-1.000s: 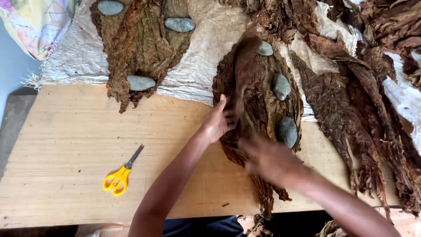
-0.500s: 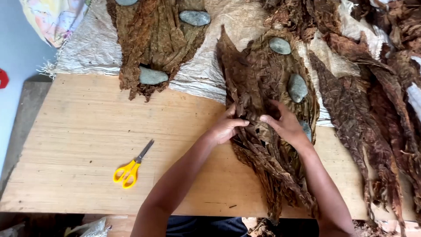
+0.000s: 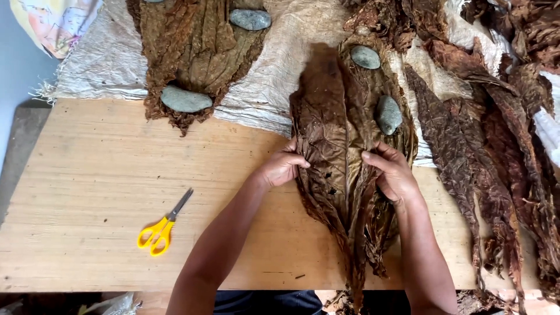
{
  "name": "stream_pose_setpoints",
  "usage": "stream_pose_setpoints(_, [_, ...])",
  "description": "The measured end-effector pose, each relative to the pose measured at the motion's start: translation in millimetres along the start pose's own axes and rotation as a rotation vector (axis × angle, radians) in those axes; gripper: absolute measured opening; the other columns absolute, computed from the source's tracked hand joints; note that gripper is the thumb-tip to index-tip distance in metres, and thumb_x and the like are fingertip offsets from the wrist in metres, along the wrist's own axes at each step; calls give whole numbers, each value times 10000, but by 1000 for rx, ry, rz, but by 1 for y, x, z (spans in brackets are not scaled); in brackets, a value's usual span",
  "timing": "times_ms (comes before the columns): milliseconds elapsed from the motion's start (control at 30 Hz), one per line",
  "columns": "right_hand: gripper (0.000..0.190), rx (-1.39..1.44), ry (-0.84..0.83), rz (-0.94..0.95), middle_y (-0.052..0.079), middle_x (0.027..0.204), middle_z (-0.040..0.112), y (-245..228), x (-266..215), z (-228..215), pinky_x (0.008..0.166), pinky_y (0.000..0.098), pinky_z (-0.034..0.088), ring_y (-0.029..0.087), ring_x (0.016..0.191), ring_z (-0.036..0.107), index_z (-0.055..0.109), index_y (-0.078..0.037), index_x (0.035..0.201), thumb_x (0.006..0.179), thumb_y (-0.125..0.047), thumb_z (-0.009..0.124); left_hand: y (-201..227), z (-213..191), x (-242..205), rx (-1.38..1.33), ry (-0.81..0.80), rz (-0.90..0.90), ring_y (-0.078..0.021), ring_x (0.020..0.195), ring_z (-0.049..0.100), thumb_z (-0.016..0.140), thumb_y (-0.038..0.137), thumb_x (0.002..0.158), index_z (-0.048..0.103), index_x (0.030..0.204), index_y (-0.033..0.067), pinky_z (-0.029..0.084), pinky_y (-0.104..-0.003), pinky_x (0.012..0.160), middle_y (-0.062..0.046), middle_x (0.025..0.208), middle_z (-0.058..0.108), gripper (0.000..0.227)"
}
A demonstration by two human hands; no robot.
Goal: The person flattens large dried leaves on a wooden table by hand, then places several smooth stones on top to hold them flat. The person repeats this process with additional leaves, arranging them side by side on the table.
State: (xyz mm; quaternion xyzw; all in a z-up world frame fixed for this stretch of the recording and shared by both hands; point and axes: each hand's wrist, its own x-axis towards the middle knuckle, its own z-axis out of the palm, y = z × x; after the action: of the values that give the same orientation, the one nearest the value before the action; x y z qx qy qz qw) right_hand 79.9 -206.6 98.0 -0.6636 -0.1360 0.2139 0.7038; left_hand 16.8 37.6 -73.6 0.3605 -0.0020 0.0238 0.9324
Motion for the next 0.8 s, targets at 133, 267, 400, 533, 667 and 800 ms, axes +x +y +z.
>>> stream_pose_setpoints(133, [296, -74, 12, -157, 61, 991, 433, 8, -14, 16, 900, 415, 474, 175, 967, 502, 572, 12, 1210, 1011, -176, 684, 32, 41, -18, -19, 40, -6, -300, 1151, 692, 804, -95, 772, 688, 1317, 144, 588, -445, 973, -150, 1267, 721, 606])
stream_pose_setpoints(267, [220, -388, 111, -343, 56, 997, 555, 22, 11, 3, 936, 332, 445, 155, 999, 527, 521, -29, 1253, 1062, -79, 617, 40, 46, -5, 135, 187, 154, -278, 1083, 704, 855, 116, 882, 733, 1235, 128, 611, -463, 928, -137, 1191, 741, 373])
stream_pose_setpoints(400, [156, -612, 226, -364, 140, 988, 714, 18, 20, -10, 889, 394, 512, 206, 980, 659, 579, -82, 1242, 1105, -154, 602, 45, 78, -5, 526, 456, 378, -276, 1281, 581, 665, 318, 1039, 604, 1392, 90, 478, -459, 1102, -154, 1321, 672, 425])
stream_pose_setpoints(533, [220, -852, 280, -383, 215, 884, 744, 5, 5, 13, 810, 451, 568, 346, 937, 739, 603, -185, 1274, 1077, -277, 635, 73, 100, -18, 712, 524, 350, -302, 1357, 532, 624, 390, 1053, 526, 1457, 45, 441, -491, 1146, -226, 1380, 630, 540])
stream_pose_setpoints(667, [578, -992, 188, -195, 206, 919, 704, -20, -23, 32, 766, 502, 589, 349, 803, 704, 561, -133, 1314, 876, -399, 829, 62, 85, -15, 783, 516, 235, -445, 1416, 462, 617, 522, 1015, 411, 1517, -36, 369, -541, 1200, -323, 1471, 519, 779])
stream_pose_setpoints(800, [647, -1129, -75, 232, 168, 885, 681, -41, -35, 53, 767, 477, 574, 324, 783, 695, 583, -71, 1264, 827, -475, 839, 61, 78, -20, 684, 416, 386, -239, 1162, 645, 854, 311, 885, 549, 1389, 107, 508, -453, 1040, -149, 1203, 702, 623])
